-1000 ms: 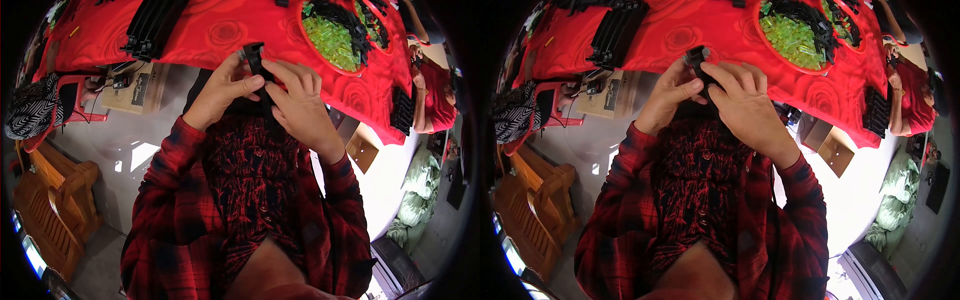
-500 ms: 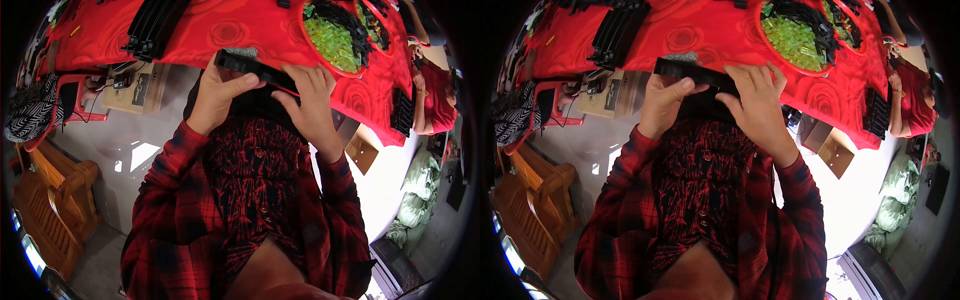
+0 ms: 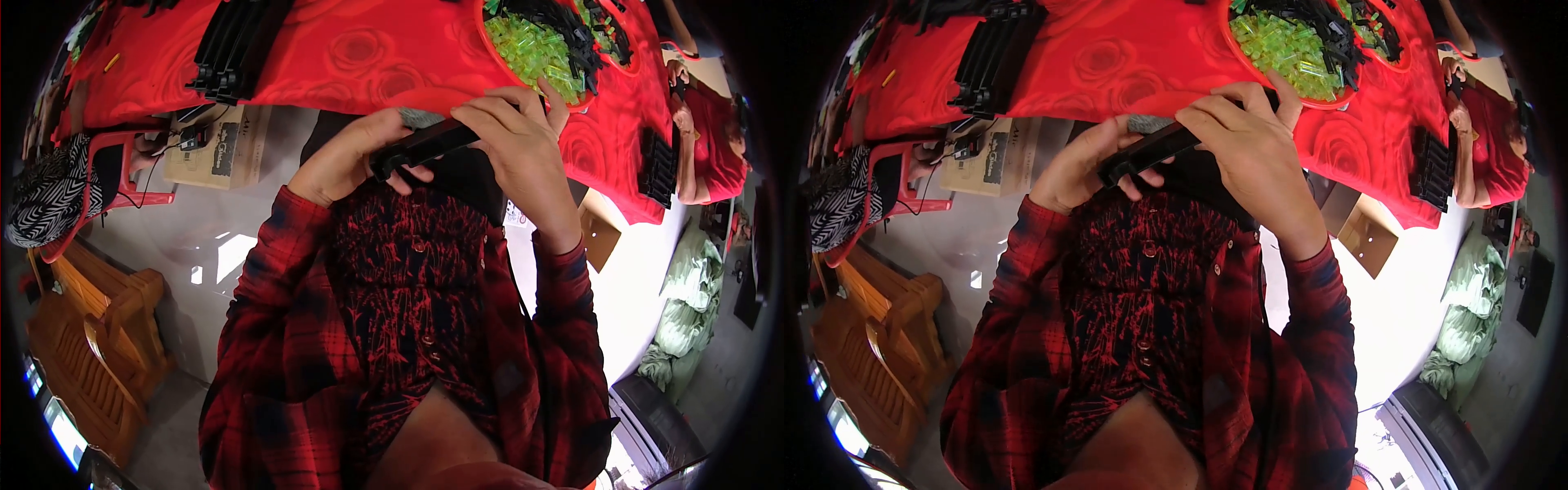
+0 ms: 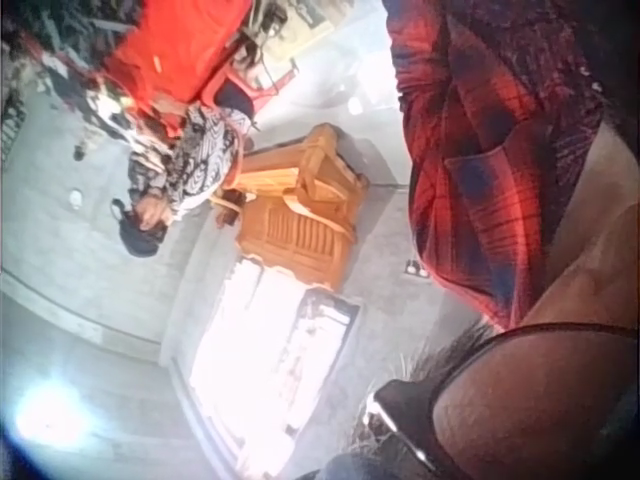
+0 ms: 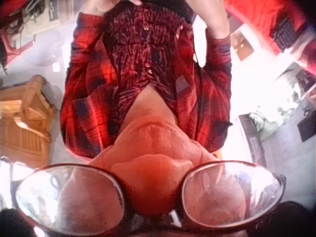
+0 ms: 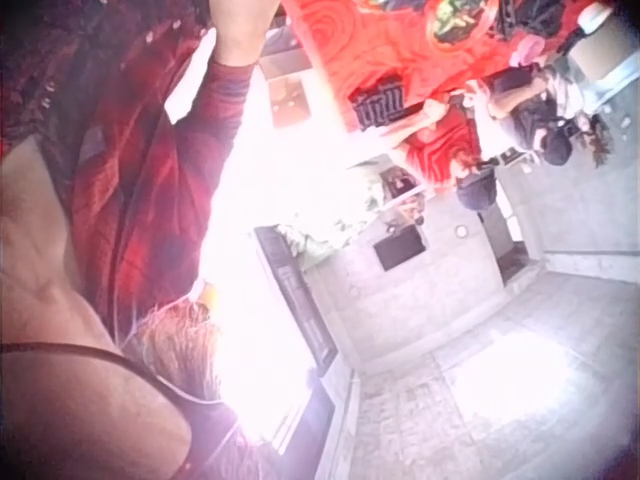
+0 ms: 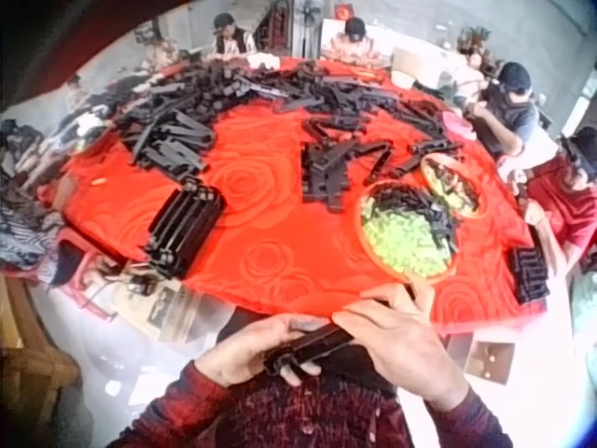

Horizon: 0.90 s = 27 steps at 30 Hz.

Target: The person assembles plastic components by inserting small plastic pieces into the slots of black plastic frames by hand and setting the finished pieces onto the table.

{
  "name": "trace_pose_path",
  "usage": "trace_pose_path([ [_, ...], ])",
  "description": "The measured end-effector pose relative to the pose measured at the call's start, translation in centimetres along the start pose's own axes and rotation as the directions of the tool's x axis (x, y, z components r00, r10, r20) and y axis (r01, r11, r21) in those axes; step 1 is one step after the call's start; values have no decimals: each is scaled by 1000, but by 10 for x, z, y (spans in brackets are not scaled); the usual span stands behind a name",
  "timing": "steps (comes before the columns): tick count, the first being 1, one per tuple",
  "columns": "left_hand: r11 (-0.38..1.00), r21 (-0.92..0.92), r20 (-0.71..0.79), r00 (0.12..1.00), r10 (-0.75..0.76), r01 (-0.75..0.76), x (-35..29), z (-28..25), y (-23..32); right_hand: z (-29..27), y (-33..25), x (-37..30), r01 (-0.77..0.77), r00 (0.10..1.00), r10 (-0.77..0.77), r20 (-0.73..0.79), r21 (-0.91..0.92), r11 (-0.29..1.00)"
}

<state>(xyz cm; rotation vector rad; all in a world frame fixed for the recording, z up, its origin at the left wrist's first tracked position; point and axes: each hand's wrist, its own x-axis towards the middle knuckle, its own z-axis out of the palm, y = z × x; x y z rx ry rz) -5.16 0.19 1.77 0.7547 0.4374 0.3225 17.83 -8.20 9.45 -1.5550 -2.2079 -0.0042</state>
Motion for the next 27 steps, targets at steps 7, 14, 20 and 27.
trace_pose_path([
  [7, 990, 137, -52, 997, 53, -45, -1, 17, -7, 3, -5, 4, -84, 993, 90, -81, 71, 994],
  [14, 978, -10, 38, 977, 210, -210, 7, 7, -22, 19, -1, -8, -240, 883, 304, -358, 213, 947],
  [20, 963, -14, 19, 963, 270, -270, 6, 12, -22, 28, -8, -4, -189, 873, 265, -409, 218, 957],
  [27, 960, 123, -59, 964, 260, -251, 5, 18, -21, 29, -20, 3, -244, 923, 280, -265, 162, 956],
])
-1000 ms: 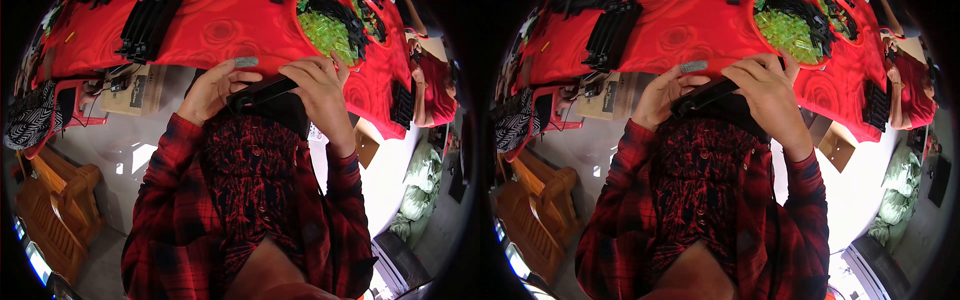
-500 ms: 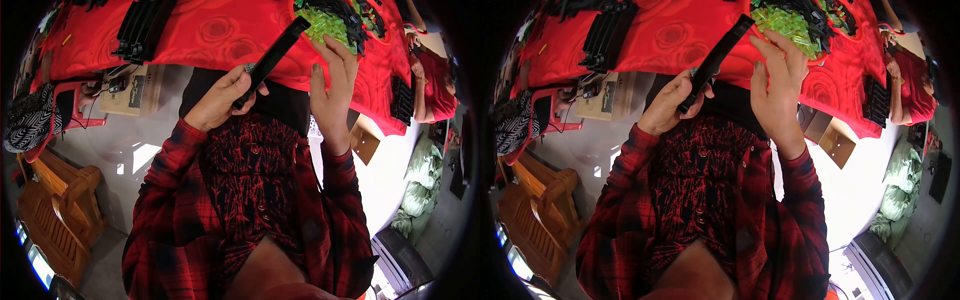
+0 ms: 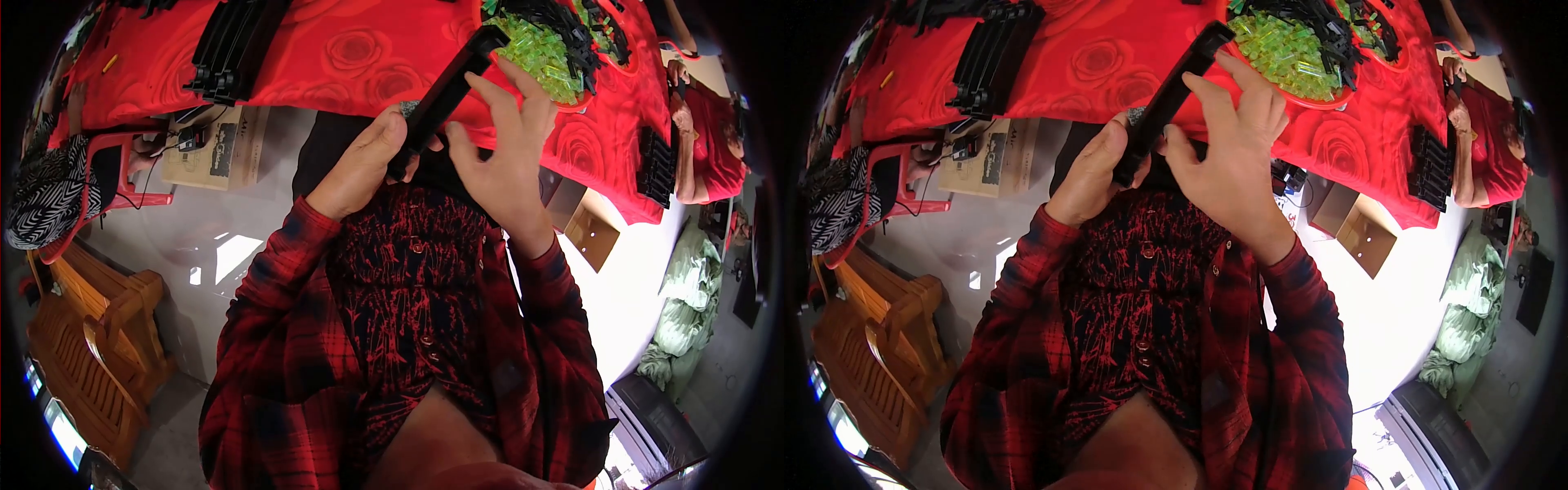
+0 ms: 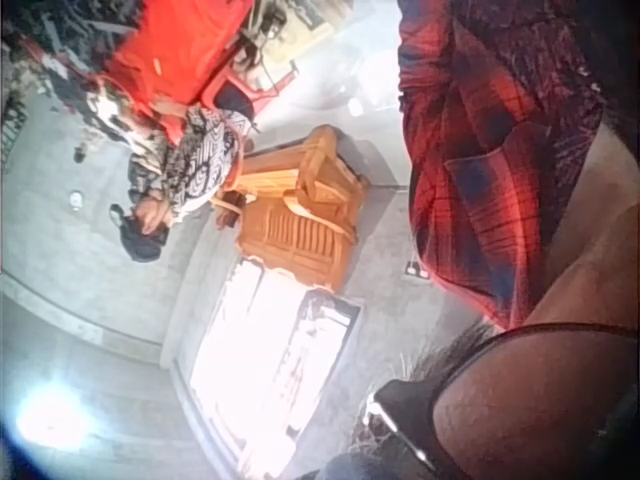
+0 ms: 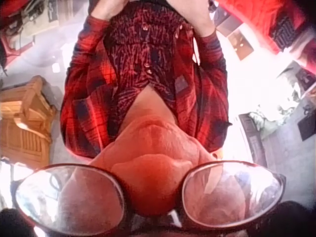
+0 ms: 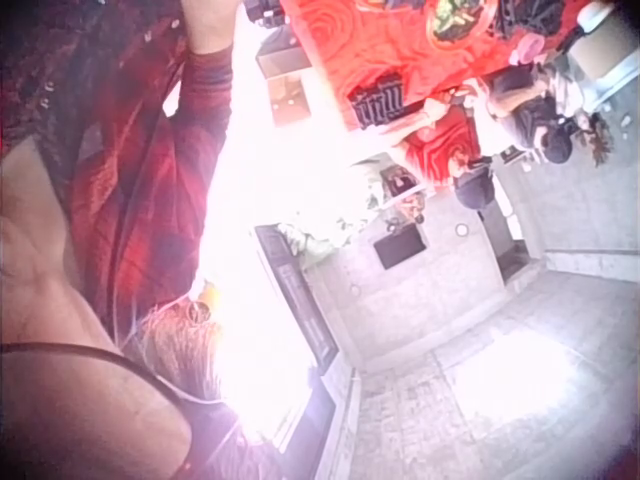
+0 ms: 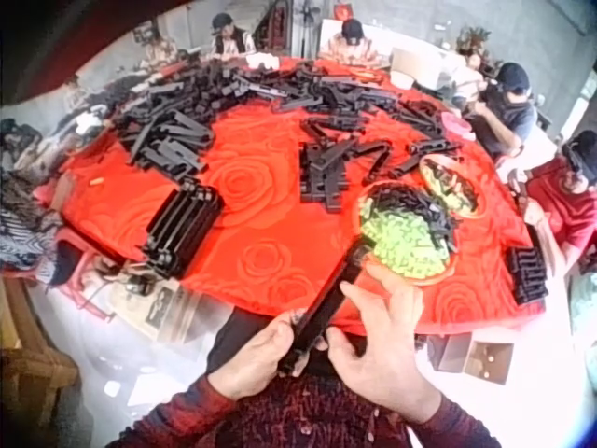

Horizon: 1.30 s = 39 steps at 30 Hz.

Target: The person assembles plastic components by inserting small plastic pieces into the slots of black plastic frames by hand and setting the finished pieces onto the table.

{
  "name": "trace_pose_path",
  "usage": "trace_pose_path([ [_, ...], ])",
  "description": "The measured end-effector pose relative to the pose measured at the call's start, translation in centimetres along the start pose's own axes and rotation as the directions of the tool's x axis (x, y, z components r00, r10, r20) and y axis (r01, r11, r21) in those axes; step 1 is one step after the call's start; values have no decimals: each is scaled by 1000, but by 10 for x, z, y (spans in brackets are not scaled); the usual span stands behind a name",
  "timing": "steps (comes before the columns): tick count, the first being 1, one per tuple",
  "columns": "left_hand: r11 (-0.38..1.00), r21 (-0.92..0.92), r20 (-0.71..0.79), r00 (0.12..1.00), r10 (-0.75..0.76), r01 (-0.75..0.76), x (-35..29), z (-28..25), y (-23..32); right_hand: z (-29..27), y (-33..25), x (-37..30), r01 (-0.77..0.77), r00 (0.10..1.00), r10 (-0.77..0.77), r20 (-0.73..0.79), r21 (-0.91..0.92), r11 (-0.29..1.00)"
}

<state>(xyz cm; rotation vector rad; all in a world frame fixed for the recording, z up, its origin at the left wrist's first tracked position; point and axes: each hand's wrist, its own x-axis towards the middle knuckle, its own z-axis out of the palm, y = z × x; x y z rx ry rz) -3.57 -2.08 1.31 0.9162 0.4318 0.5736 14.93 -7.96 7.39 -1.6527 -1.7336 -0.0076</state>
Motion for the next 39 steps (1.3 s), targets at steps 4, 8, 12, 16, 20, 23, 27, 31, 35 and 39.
trace_pose_path([
  [4, 986, 165, -125, 991, 49, -27, 1, 8, -5, 10, -7, 2, -10, 996, 22, 84, -136, 991],
  [8, 948, 302, -162, 975, 155, -100, 2, 8, -8, 19, -7, 4, -47, 994, 62, 94, -154, 987],
  [12, 917, 389, -173, 970, 170, -91, 2, 10, -12, 27, -5, 7, -81, 991, 96, 93, -158, 984],
  [16, 914, 388, -192, 959, 209, -121, 2, 12, -15, 35, -1, 8, -103, 990, 112, 79, -114, 988],
  [20, 932, 349, -224, 957, 183, -96, 2, 14, -15, 40, 3, 7, -103, 993, 106, 58, -56, 993],
  [23, 961, 253, -312, 931, 189, -111, 4, 19, -13, 42, 4, 6, -80, 996, 82, 43, -49, 996],
  [27, 992, 73, -357, 926, 124, -105, 6, 18, -10, 41, 3, 9, -59, 998, 59, 20, -16, 998],
  [31, 994, 27, -389, 915, 108, -106, 5, 12, -5, 45, 1, 13, -48, 999, 49, 18, -14, 999],
  [35, 991, -2, -404, 906, 124, -137, 5, 5, -3, 51, 0, 19, 4, 1000, -4, 7, -16, 1000],
  [39, 989, -51, -409, 907, 103, -136, 3, -6, -1, 59, -4, 26, 37, 999, -37, 39, -8, 999],
])
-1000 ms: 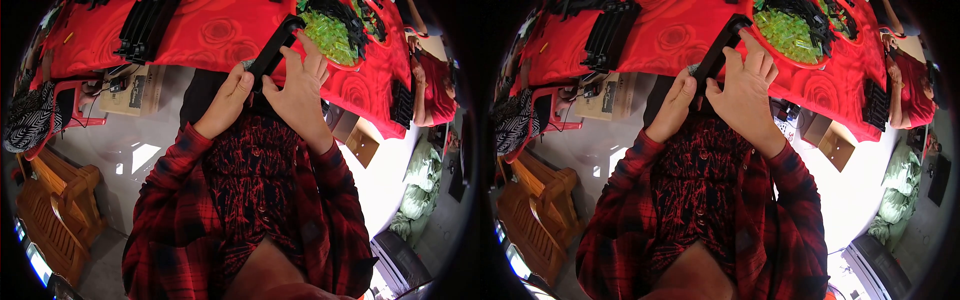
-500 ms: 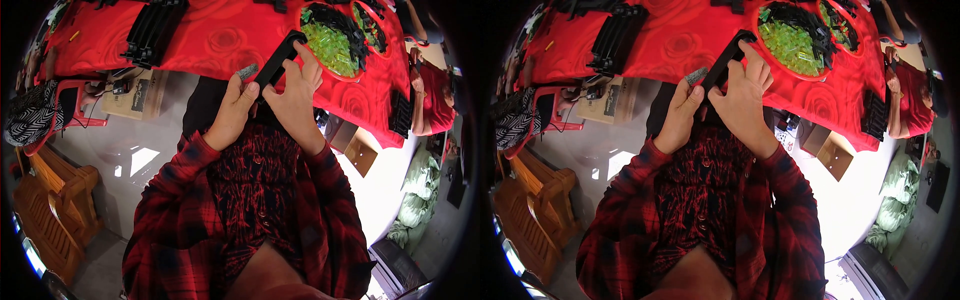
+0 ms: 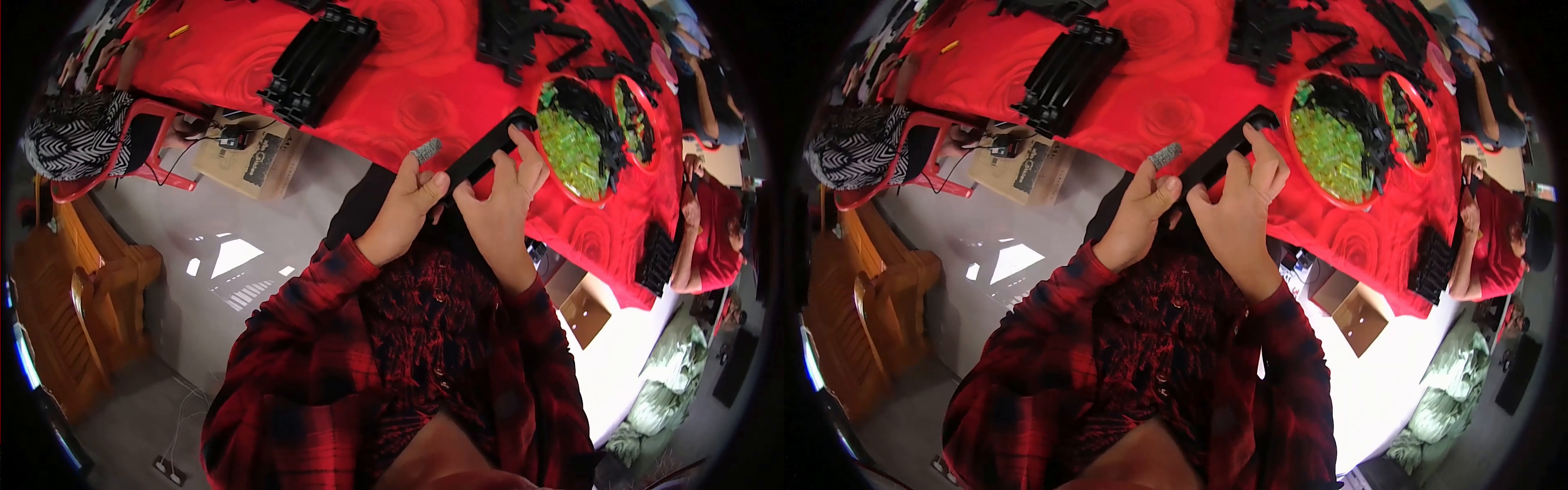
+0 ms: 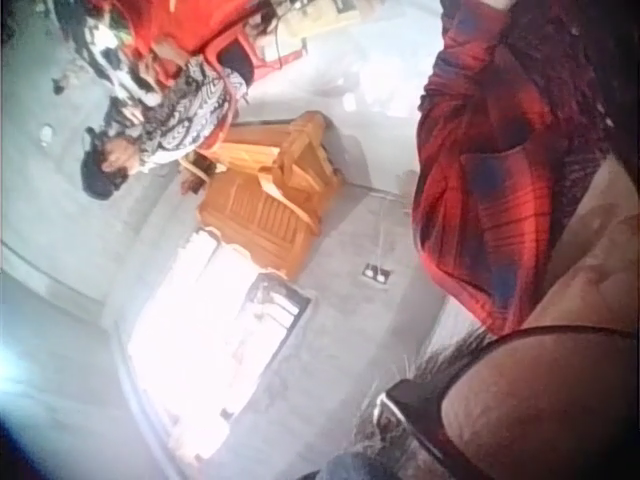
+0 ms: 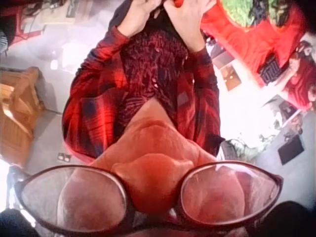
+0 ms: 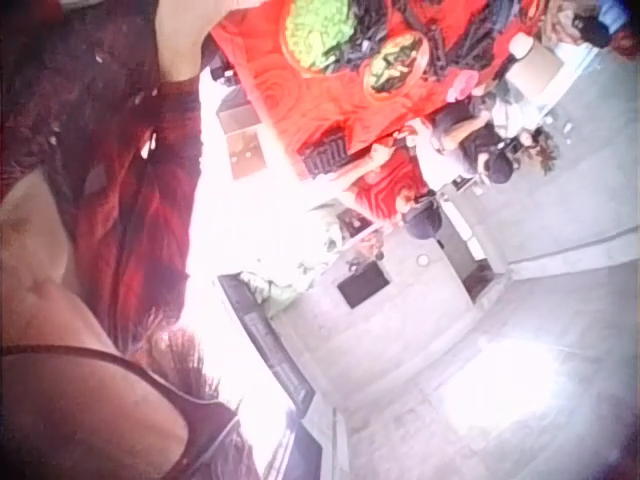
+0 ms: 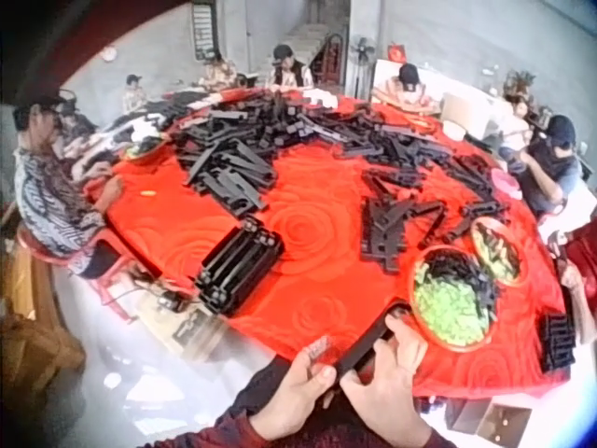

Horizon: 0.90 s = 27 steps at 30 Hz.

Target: The person assembles plastic components by inserting small plastic pieces into the slots of black plastic frames by hand and setting the finished pieces onto the table.

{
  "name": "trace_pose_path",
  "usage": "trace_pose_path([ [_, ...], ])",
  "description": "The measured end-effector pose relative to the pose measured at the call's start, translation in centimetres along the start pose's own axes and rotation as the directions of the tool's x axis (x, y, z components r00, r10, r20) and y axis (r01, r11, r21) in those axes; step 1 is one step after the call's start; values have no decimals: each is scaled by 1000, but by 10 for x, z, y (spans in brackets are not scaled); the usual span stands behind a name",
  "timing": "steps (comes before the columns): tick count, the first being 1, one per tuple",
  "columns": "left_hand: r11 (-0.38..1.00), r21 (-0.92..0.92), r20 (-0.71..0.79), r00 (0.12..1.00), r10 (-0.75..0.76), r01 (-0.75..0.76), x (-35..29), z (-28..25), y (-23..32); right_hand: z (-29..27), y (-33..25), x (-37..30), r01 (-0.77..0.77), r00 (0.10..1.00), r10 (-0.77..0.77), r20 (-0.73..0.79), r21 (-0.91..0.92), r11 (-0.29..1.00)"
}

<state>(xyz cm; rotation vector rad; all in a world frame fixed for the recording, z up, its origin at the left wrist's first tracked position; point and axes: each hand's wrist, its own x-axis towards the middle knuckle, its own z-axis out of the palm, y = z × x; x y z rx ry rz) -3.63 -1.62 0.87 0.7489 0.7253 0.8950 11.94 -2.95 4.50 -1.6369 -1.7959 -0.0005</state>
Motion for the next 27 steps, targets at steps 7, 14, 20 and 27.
trace_pose_path([
  [7, 999, -48, -35, 999, 8, -10, 6, -15, 9, 16, -5, 20, 45, 996, -47, 73, 38, 998],
  [14, 986, 159, -5, 999, 46, -45, 20, -11, 30, 16, -5, 48, 65, 996, -63, 70, -25, 998],
  [20, 836, 514, 84, 981, 175, -193, 27, 6, 56, 4, 21, 65, -57, 998, 57, 6, 30, 998],
  [27, 563, 721, 308, 915, 261, -403, 38, 45, 83, -28, 55, 80, -139, 990, 139, 8, 66, 988],
])
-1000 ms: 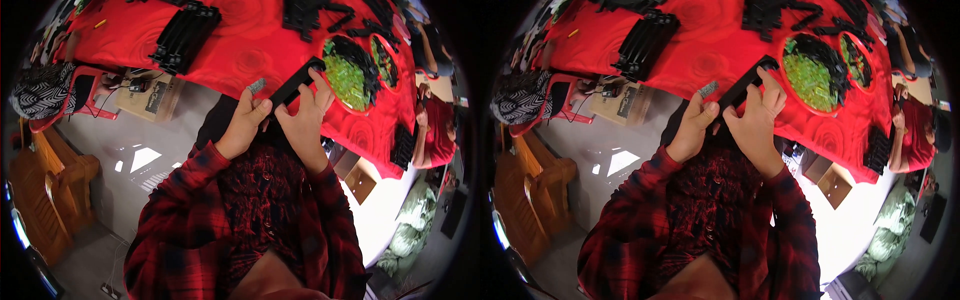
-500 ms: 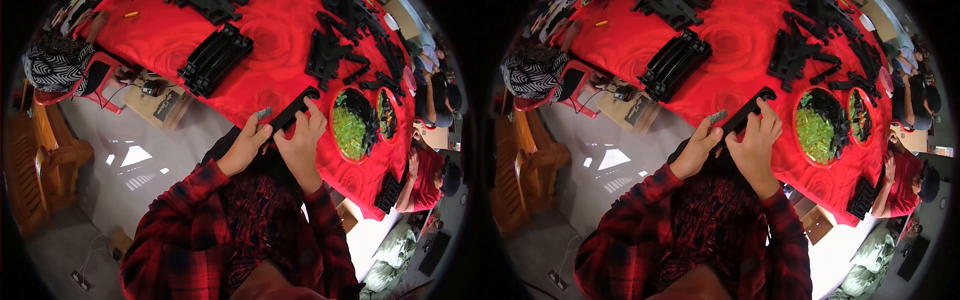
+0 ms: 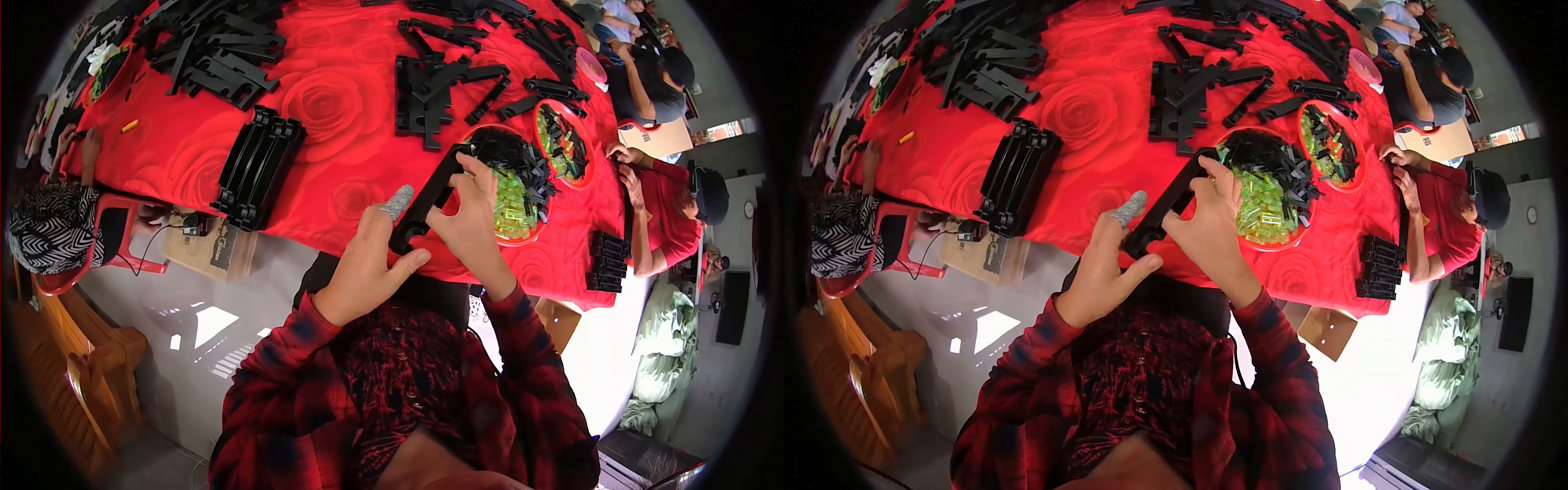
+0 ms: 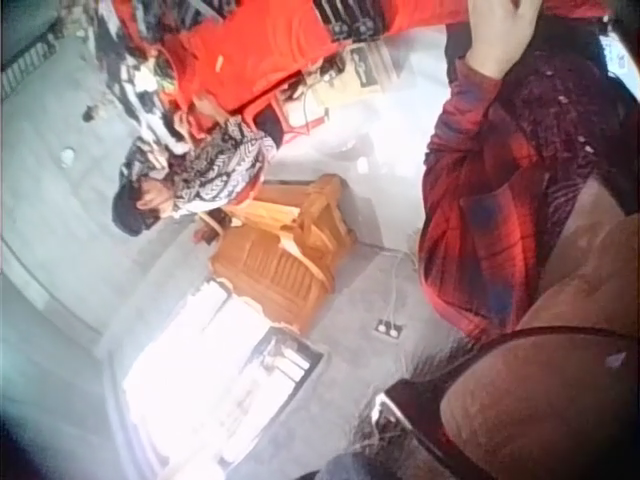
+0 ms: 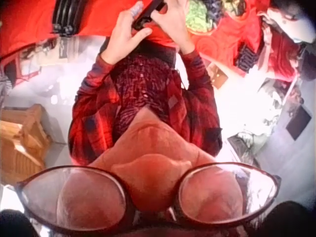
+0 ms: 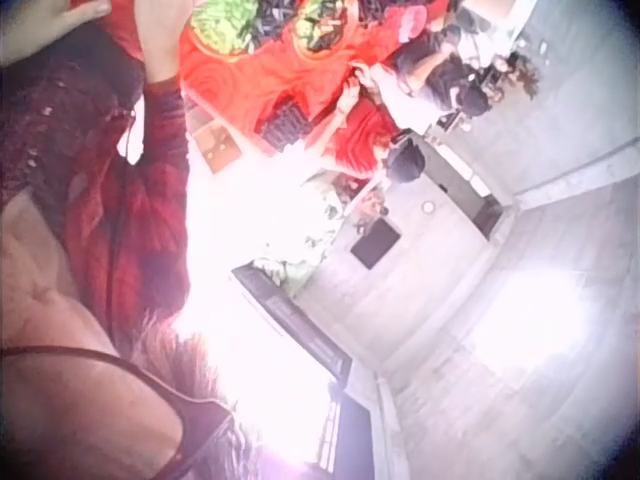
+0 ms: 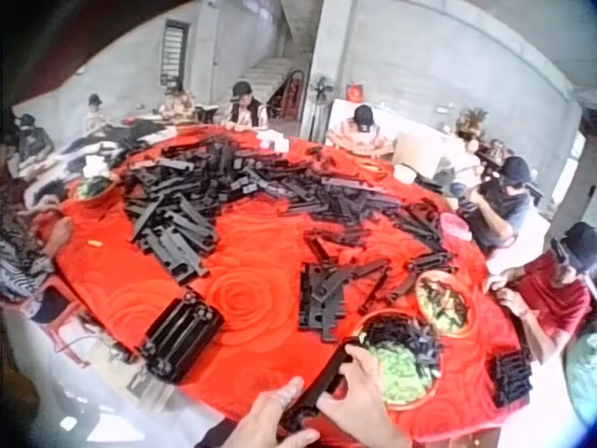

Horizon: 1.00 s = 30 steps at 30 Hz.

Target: The person assembles plastic components by inserting small plastic pieces into the slots of black plastic frames by hand and setting the finished pieces onto the table.

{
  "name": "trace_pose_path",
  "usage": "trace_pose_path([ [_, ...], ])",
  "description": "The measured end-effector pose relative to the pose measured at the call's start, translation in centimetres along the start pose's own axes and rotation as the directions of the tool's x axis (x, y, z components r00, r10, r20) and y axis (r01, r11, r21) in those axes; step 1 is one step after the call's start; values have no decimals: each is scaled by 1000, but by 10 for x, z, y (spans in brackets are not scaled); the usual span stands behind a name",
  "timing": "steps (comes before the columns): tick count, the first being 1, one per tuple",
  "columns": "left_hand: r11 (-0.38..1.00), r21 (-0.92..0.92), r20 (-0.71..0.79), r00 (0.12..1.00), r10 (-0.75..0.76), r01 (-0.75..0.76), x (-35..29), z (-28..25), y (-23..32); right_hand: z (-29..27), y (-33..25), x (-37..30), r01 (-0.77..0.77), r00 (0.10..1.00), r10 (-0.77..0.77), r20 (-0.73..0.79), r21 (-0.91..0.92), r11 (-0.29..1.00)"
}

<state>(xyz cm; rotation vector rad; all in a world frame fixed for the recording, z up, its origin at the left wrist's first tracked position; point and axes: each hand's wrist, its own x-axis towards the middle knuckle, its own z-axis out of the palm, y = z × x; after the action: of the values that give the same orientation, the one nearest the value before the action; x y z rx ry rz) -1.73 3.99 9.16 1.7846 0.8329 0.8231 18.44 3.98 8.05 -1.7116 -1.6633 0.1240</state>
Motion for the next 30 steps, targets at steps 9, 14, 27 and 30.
trace_pose_path([
  [9, 998, 38, -152, 987, 53, -47, 7, 4, -8, -14, 5, 18, 131, 982, -144, 126, 108, 986],
  [14, 917, -372, -137, 968, -209, 145, -2, -5, -19, -13, -15, 32, -86, 995, 57, 77, 476, 875],
  [27, 674, -711, -29, 950, -312, 200, -1, -5, -30, -5, 3, 35, 36, 997, -18, -74, 256, 966],
  [30, 742, -650, -99, 949, -299, 166, -1, 2, -33, 1, -1, 31, 124, 991, -119, -53, 117, 985],
])
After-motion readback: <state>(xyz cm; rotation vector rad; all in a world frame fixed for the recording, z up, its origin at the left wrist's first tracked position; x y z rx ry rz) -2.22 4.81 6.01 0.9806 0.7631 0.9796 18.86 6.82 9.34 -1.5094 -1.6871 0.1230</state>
